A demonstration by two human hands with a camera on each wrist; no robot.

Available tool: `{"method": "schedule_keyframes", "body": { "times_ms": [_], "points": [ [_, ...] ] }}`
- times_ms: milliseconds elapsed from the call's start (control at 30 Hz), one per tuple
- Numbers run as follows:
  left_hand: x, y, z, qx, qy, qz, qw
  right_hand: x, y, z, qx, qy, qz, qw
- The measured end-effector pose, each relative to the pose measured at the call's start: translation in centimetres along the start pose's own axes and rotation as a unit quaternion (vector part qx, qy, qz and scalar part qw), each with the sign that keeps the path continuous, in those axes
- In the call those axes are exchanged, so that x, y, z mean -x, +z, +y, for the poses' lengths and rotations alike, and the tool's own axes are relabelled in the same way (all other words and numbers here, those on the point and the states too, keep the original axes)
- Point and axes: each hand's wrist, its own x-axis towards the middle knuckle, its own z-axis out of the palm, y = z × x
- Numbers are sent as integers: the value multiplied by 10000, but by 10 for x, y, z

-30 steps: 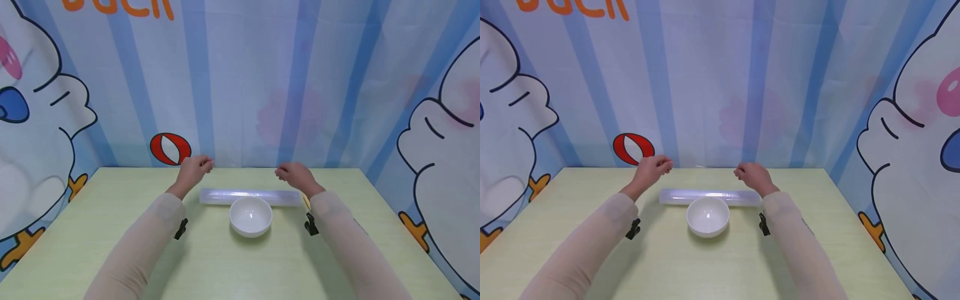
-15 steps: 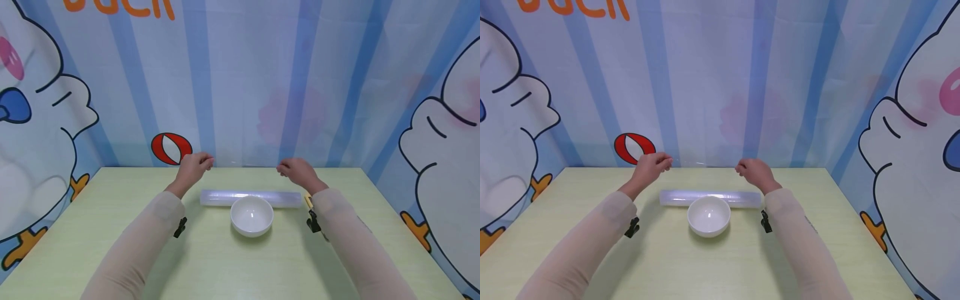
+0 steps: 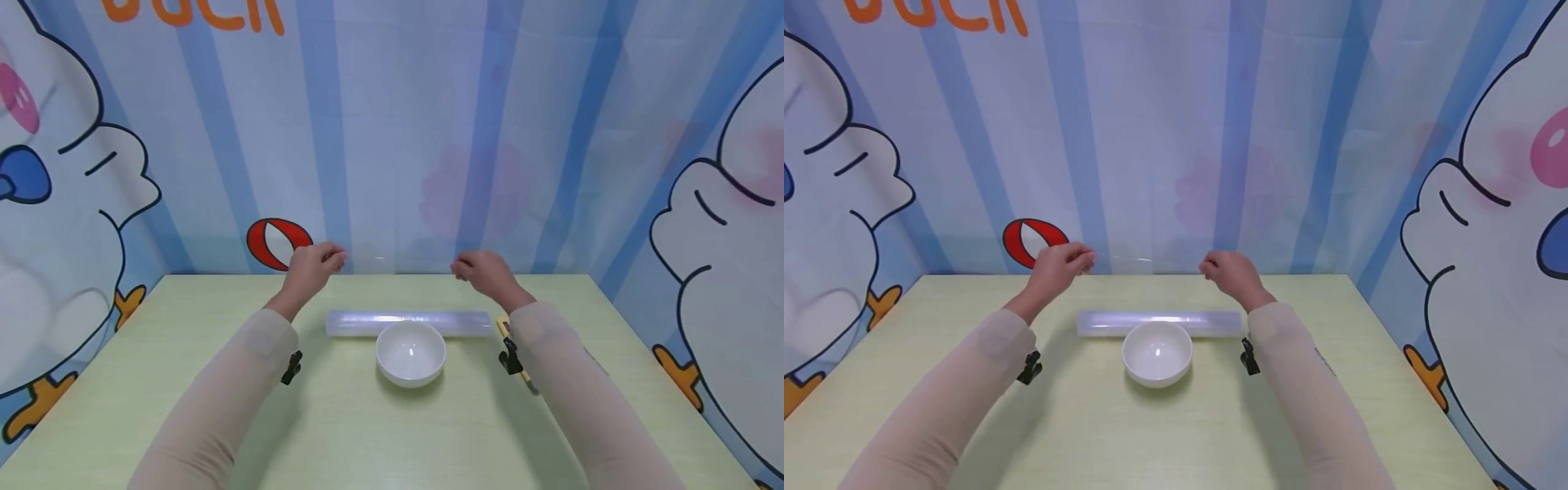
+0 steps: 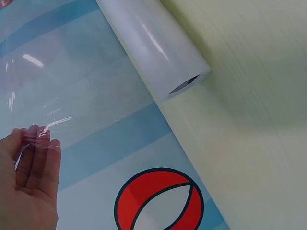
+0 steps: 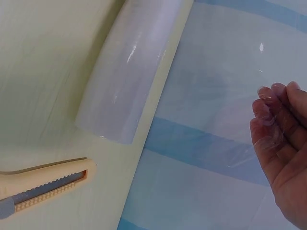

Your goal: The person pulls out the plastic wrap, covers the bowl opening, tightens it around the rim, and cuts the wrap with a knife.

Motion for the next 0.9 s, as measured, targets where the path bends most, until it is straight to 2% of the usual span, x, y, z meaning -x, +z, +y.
{"method": "schedule_keyframes", "body": {
  "times_ms": [267, 567, 900],
  "points": [
    [1, -5, 6, 40, 31, 65, 10000, -1, -5, -1, 1, -62, 119, 9999],
    [-5, -9, 13, -16, 221, 147, 9996, 0, -15, -2, 134, -73, 139, 9998],
    [-9, -16, 19, -20, 185, 200, 9996, 1, -22, -5, 211, -364, 376, 9984]
  ]
}}
